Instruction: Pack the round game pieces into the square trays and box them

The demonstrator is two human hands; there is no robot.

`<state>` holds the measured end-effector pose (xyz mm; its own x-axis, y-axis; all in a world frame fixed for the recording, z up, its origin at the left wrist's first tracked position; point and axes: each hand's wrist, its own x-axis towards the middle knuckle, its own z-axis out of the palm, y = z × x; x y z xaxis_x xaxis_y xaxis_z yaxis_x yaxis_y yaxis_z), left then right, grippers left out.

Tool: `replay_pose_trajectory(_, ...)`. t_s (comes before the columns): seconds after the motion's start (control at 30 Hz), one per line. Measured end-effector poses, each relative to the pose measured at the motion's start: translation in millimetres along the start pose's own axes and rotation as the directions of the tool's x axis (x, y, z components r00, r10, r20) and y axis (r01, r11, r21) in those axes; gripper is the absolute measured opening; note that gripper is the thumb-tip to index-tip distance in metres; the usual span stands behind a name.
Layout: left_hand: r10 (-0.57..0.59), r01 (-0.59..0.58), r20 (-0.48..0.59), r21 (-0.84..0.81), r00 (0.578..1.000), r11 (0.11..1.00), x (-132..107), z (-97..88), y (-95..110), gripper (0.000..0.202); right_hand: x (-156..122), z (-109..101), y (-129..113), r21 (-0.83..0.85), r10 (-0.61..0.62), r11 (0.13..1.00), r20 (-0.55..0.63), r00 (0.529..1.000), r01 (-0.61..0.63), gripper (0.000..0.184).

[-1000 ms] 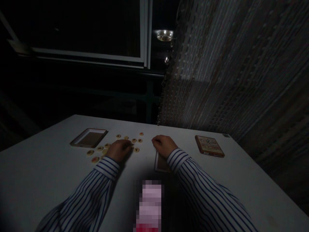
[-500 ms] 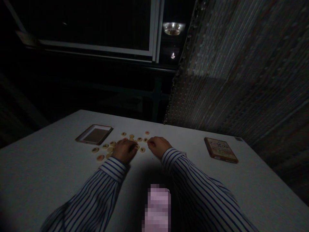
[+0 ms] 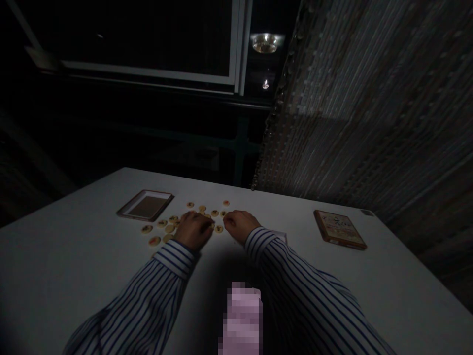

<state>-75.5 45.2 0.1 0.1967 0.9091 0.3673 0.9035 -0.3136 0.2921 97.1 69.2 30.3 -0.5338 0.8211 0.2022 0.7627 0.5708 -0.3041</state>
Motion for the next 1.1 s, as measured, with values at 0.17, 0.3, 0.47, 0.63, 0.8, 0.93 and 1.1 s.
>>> replay_pose_trajectory(0.17, 0.003, -0.003, 0.004, -0.001, 1.0, 1.0, -1.2, -1.7, 1.4, 0.024, -1.4, -1.5, 1.0, -0.002, -0.003, 1.0, -0.004, 1.0, 0.003, 0.024)
replay_pose_trajectory(0.3, -0.015, 0.014, 0.001, 0.018, 1.0, 1.0, -1.9, -1.7, 2.1, 0.025, -2.2, -1.3, 0.1, -0.002, 0.004, 1.0, -0.005, 1.0, -0.004, 0.024)
replay_pose_trajectory(0.47, -0.014, 0.013, 0.005, 0.061, 1.0, 0.998, -1.6, -0.2, 1.9, 0.025, -3.2, 0.0, 0.1, -0.011, 0.01, 1.0, 0.018, 1.0, -0.009, 0.024)
replay_pose_trajectory(0.63, -0.018, 0.018, -0.002, 0.073, 1.0, 0.997, -1.0, 3.3, 0.7, 0.024, -4.2, -1.4, 1.9, -0.016, 0.029, 0.999, 0.029, 0.999, -0.029, 0.026)
replay_pose_trajectory(0.8, 0.013, -0.01, -0.033, 0.067, 0.999, 0.998, -0.8, 7.1, -3.2, 0.024, -5.5, -2.3, 3.3, -0.007, 0.022, 1.0, 0.03, 0.999, -0.022, 0.025)
replay_pose_trajectory(0.93, 0.043, -0.039, -0.066, 0.058, 0.997, 0.998, -0.4, 9.7, -7.4, 0.023, -6.4, -3.4, 3.8, -0.009, 0.03, 1.0, 0.013, 0.999, -0.03, 0.024)
replay_pose_trajectory(1.1, 0.063, -0.058, -0.099, 0.048, 0.993, 0.997, 0.1, 11.4, -8.3, 0.024, -8.3, -7.2, 3.7, 0.0, 0.041, 0.999, 0.003, 0.999, -0.041, 0.024)
